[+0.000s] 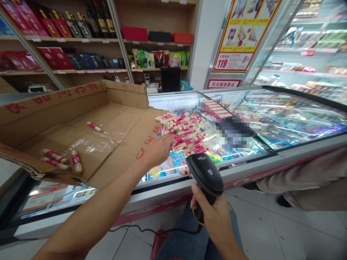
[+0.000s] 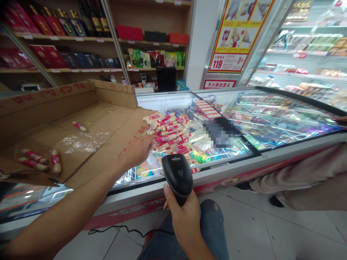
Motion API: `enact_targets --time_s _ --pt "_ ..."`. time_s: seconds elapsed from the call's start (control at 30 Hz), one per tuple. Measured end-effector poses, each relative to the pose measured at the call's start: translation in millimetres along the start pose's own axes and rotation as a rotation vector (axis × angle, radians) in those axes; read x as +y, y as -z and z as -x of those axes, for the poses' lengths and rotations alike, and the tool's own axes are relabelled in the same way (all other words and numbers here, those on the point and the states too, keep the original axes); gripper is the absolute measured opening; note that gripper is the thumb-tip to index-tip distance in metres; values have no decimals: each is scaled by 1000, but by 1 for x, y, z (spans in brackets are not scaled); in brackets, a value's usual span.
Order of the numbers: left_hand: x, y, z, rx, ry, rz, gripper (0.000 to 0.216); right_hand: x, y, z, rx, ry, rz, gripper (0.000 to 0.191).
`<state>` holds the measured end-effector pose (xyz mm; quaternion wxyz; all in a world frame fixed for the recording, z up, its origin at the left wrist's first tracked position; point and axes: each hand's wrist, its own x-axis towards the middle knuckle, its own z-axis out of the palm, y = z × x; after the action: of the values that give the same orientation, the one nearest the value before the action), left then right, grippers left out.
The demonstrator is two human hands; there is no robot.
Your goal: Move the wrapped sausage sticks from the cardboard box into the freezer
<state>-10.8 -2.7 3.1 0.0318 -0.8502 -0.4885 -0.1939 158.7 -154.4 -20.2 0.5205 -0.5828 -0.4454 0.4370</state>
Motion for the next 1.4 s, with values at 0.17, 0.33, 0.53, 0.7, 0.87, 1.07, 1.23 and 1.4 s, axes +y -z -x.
enact_targets --time_s 0.17,0.33,0.53,0.7,0.87,1.07,1.23,1.4 --pt "7 -6 -12 -3 27 -89 37 1 10 -1 10 -6 8 39" --pt "24 -5 -28 -90 -35 -176 32 0 20 0 43 -30 15 38" --pt "32 -2 -34 -128 -30 -204 27 2 25 1 77 -39 19 41" --pt "35 -1 -30 -135 -64 -245 27 2 25 0 72 -42 14 41" --pt "34 -5 -28 -153 -55 -275 30 3 25 1 64 -31 33 39" --pt "33 -8 -23 -100 -68 -309 33 -2 23 -1 54 -61 110 43" --pt "33 -10 -20 -131 -93 -307 38 -4 18 -4 32 -98 45 40" --pt "35 -4 -20 -152 -71 -293 36 5 21 -6 15 -64 65 38"
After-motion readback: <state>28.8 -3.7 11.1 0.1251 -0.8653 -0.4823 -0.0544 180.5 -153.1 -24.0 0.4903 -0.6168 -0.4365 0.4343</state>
